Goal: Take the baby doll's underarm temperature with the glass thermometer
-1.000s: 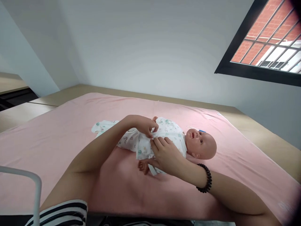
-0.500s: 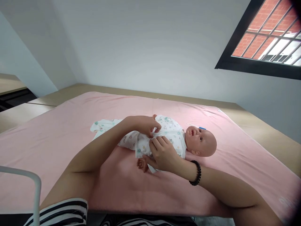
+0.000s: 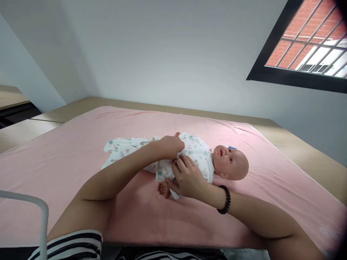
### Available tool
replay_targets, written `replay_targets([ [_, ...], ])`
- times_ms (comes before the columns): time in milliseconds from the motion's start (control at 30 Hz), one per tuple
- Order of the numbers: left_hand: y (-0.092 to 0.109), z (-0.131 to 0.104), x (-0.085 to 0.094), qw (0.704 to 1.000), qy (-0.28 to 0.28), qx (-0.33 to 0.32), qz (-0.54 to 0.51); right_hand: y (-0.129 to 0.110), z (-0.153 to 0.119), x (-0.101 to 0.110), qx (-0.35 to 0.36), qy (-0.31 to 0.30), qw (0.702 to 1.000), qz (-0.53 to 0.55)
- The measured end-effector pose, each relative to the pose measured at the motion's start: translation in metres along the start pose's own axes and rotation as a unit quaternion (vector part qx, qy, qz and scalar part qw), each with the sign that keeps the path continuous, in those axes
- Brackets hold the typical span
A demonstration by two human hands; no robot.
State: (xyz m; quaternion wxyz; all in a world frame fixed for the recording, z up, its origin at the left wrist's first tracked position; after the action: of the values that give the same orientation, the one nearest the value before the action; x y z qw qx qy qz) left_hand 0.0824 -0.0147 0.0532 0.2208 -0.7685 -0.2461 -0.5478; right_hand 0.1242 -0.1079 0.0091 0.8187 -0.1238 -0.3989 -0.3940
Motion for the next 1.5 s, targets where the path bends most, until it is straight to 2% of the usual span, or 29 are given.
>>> replay_targets([
  [267,0.010,0.004,0.000,0.998,0.015,-0.014,0.059,0.001,0.000,-0.001,-0.006,-0.021,1.000,0.005],
  [367,0.010,0.002,0.000,0.996,0.010,-0.043,0.072,0.001,-0.001,-0.001,-0.005,-0.012,1.000,0.005],
  [467,0.003,0.000,0.000,0.996,0.002,-0.081,0.041,0.000,-0.003,-0.001,-0.002,-0.002,1.000,0.002],
  [600,-0.011,-0.003,0.000,0.992,-0.017,-0.115,-0.042,0.002,-0.003,-0.005,-0.008,-0.038,0.999,-0.005],
  [700,-0.021,-0.004,-0.002,0.987,-0.043,-0.112,-0.103,0.004,-0.003,-0.007,-0.019,-0.067,0.998,-0.004],
  [867,-0.032,-0.004,-0.006,0.981,-0.077,-0.108,-0.143,0.005,-0.004,-0.008,-0.026,-0.064,0.998,-0.005],
  [1167,-0.035,-0.002,-0.002,0.974,-0.040,-0.157,-0.161,0.003,-0.004,-0.005,-0.025,-0.044,0.999,-0.018],
  [1500,-0.040,0.000,0.000,0.959,-0.032,-0.181,-0.215,0.005,-0.005,-0.008,-0.040,-0.065,0.997,-0.006],
])
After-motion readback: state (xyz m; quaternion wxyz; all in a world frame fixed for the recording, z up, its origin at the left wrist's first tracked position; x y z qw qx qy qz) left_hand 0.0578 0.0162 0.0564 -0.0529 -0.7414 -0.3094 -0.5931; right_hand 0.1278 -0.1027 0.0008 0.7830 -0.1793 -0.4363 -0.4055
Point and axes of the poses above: each hand's wrist, its own z-axis towards the middle knuckle, its own x-axis out of the back of the hand, y = z × x, the point moved 7 cm from there along z, towards the middle knuckle, and after that the axes turned 6 degrees about -x, right-handed, at the moved point
